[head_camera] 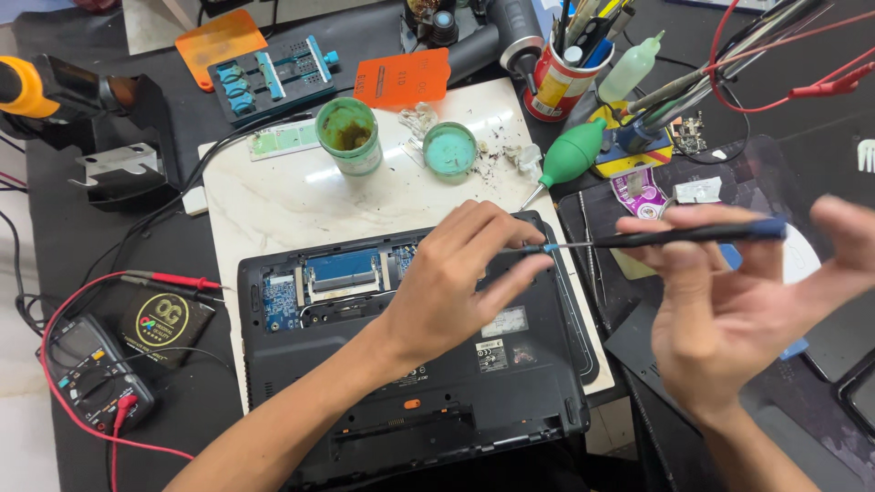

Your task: The person installs a keyboard into a laptop and luego uses a screwdriver to secure internal components inside the open laptop chassis.

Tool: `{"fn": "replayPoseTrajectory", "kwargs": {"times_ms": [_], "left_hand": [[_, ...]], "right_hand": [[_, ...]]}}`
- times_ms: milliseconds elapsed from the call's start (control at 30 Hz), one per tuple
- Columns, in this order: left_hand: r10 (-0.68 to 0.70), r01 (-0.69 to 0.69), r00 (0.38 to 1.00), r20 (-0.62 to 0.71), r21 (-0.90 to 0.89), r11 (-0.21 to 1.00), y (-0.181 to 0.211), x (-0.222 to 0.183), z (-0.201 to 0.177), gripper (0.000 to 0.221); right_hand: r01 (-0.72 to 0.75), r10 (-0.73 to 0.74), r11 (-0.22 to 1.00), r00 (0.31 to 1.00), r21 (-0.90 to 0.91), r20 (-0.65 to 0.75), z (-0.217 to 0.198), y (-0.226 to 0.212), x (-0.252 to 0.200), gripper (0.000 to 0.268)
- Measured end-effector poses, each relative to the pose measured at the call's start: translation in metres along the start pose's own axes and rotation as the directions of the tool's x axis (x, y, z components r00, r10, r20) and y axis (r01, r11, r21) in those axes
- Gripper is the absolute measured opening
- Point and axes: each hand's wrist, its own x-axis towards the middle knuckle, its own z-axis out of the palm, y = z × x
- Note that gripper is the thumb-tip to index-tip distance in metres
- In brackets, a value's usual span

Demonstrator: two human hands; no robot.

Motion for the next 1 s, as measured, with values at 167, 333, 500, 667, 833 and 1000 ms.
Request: {"fn": "replayPoseTrajectory", "kwargs": {"times_ms": [167, 333, 500, 667, 833, 1000], "left_hand": [[-0.319, 0.313, 0.948, 0.010, -0.210, 0.926, -0.007, -0.002, 0.009, 0.014], [-0.550, 0.557, 0.819, 0.162, -0.451, 0.697, -0.021, -0.001, 0.009, 0.012], [-0.612, 0.643, 0.715, 0.338, -0.661, 0.386, -0.037, -0.004, 0.011, 0.014], [-0.519, 0.590, 0.778, 0.355, -0.696, 0.409, -0.045, -0.005, 0.012, 0.016], [-0.514, 0.589, 0.779, 0.360, -0.700, 0.403, -0.054, -0.005, 0.013, 0.019], [-0.492, 0.543, 0.833, 0.253, -0.542, 0.641, -0.054, -0.007, 0.013, 0.016]], "right_hand": [[0.240, -0.218, 0.954, 0.966, -0.177, 0.138, 0.016, -0.001, 0.002, 0.057], [0.434, -0.394, 0.873, 0.896, -0.221, 0.204, 0.029, 0.008, 0.003, 0.064], [0.271, -0.249, 0.958, 0.948, -0.096, 0.198, 0.022, 0.014, -0.001, 0.060], [0.194, -0.186, 0.980, 0.972, -0.041, 0.143, 0.022, 0.009, 0.001, 0.059], [0.180, -0.169, 0.980, 0.978, -0.082, 0.124, 0.014, 0.005, 0.010, 0.057], [0.178, -0.173, 0.976, 0.984, -0.123, 0.052, -0.005, -0.001, 0.014, 0.048]]}}
